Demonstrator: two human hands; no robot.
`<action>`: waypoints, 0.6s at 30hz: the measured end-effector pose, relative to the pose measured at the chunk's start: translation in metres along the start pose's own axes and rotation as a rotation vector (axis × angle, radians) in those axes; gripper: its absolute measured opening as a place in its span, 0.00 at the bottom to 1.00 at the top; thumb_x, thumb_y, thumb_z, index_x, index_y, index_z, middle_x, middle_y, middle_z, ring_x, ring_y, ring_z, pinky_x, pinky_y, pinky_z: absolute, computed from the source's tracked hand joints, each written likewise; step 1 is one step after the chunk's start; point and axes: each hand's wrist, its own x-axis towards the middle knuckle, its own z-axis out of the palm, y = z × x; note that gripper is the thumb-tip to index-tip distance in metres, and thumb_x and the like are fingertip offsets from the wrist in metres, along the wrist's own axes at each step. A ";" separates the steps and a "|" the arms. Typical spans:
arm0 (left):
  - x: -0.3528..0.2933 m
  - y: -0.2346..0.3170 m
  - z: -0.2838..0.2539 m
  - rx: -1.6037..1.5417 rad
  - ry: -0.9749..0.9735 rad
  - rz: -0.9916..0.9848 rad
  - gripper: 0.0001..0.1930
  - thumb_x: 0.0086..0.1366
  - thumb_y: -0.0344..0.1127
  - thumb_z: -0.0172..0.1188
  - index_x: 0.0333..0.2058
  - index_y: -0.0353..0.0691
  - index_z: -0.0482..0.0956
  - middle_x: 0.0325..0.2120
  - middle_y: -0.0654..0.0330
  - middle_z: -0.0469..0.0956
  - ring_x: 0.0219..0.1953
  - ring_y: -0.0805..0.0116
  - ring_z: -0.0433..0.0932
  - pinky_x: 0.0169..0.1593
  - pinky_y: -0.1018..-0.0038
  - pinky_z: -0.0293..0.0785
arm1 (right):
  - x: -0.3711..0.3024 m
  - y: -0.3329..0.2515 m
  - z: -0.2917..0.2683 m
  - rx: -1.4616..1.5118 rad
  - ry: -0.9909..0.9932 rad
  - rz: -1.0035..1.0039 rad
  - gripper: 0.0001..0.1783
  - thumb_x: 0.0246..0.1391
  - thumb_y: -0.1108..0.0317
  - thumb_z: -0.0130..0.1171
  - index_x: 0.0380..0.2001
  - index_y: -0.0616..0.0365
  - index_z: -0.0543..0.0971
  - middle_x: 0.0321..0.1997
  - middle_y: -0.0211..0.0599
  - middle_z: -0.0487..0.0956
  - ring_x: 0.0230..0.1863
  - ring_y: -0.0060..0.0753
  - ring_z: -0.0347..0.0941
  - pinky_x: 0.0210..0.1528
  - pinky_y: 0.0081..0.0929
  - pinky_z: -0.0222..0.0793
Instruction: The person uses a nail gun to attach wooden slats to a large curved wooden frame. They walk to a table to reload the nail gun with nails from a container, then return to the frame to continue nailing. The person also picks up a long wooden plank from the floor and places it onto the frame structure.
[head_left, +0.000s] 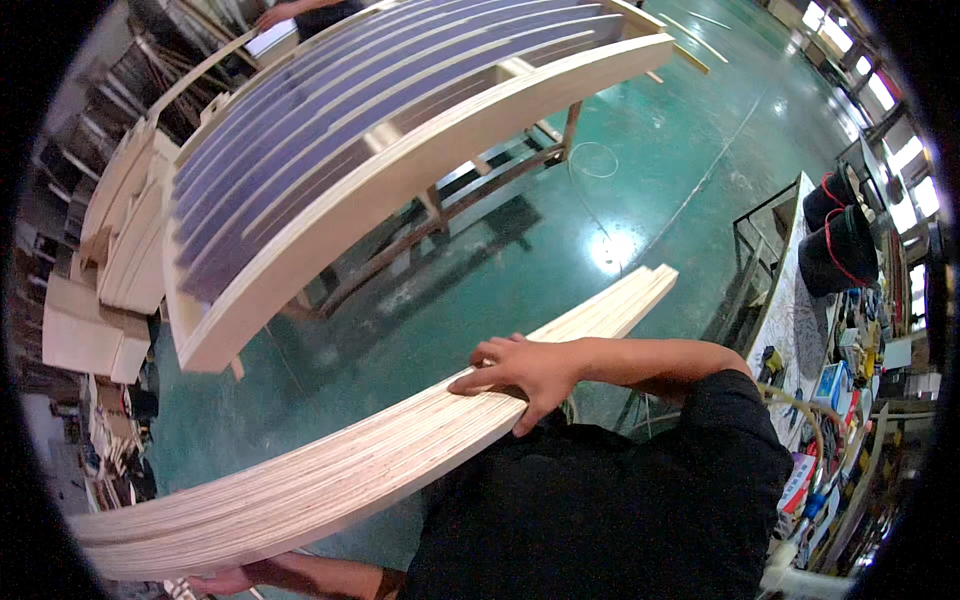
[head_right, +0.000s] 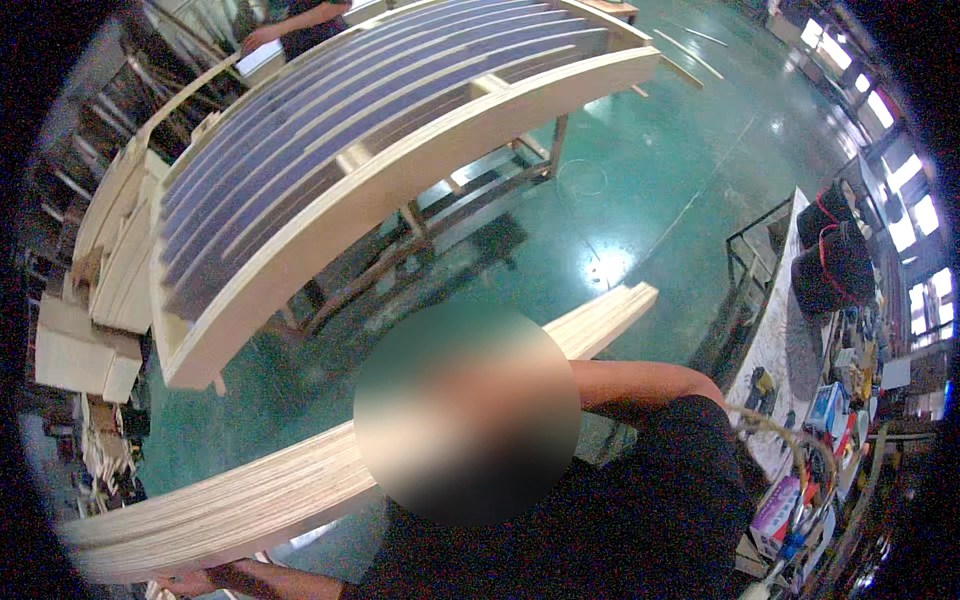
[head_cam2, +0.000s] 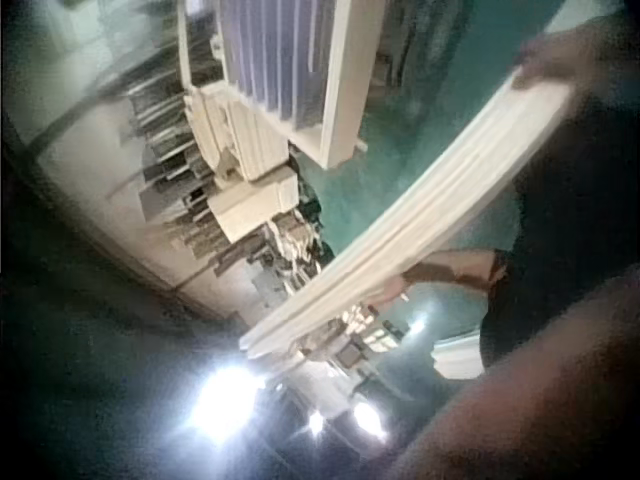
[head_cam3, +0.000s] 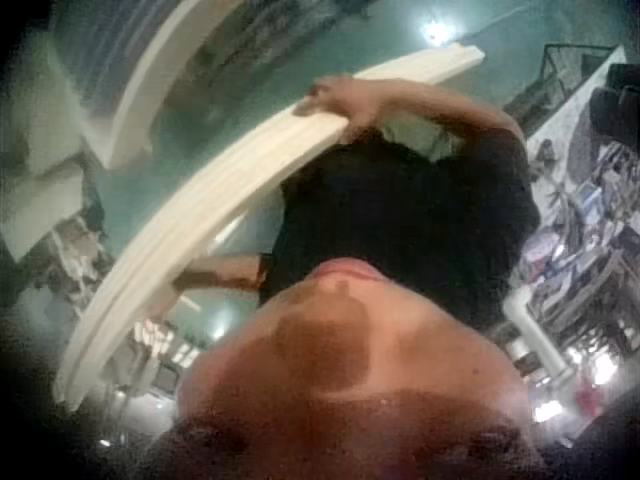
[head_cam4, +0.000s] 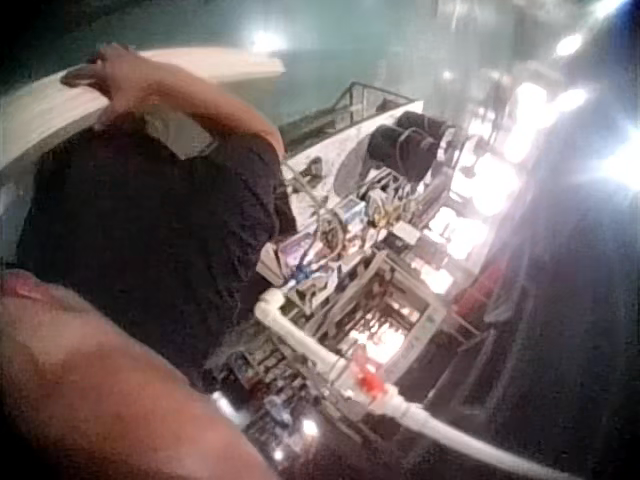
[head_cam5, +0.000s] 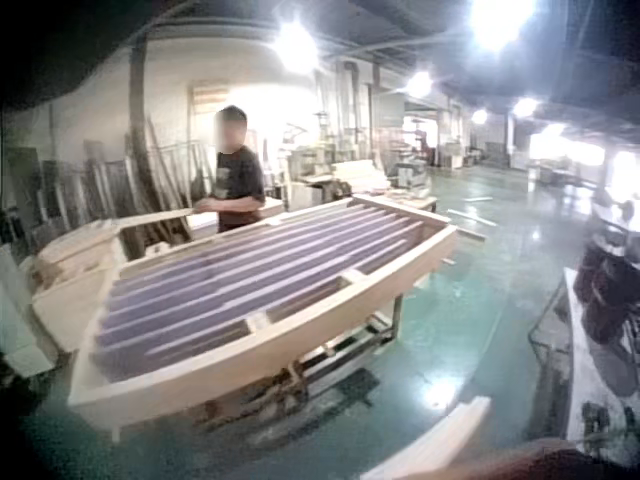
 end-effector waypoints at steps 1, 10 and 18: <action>-0.003 -0.009 0.021 -0.001 -0.001 -0.001 0.46 0.65 0.60 0.48 0.70 0.29 0.49 0.71 0.40 0.52 0.71 0.43 0.55 0.74 0.48 0.49 | -0.019 0.017 -0.027 0.036 0.051 0.027 0.45 0.47 0.49 0.70 0.66 0.52 0.67 0.56 0.50 0.69 0.58 0.51 0.66 0.59 0.49 0.61; -0.087 -0.104 0.241 0.111 0.053 -0.073 0.54 0.61 0.72 0.36 0.71 0.28 0.45 0.69 0.35 0.53 0.70 0.38 0.56 0.74 0.49 0.50 | -0.077 0.169 -0.204 -0.411 0.179 0.000 0.44 0.34 0.51 0.77 0.59 0.43 0.74 0.56 0.49 0.70 0.60 0.54 0.66 0.61 0.51 0.61; -0.152 -0.208 0.407 -0.405 -0.054 -0.101 0.52 0.65 0.78 0.33 0.72 0.39 0.45 0.69 0.41 0.55 0.67 0.44 0.62 0.68 0.52 0.63 | -0.211 0.243 -0.362 -0.632 0.285 0.313 0.59 0.13 0.60 0.82 0.61 0.45 0.73 0.65 0.55 0.62 0.67 0.61 0.59 0.64 0.55 0.62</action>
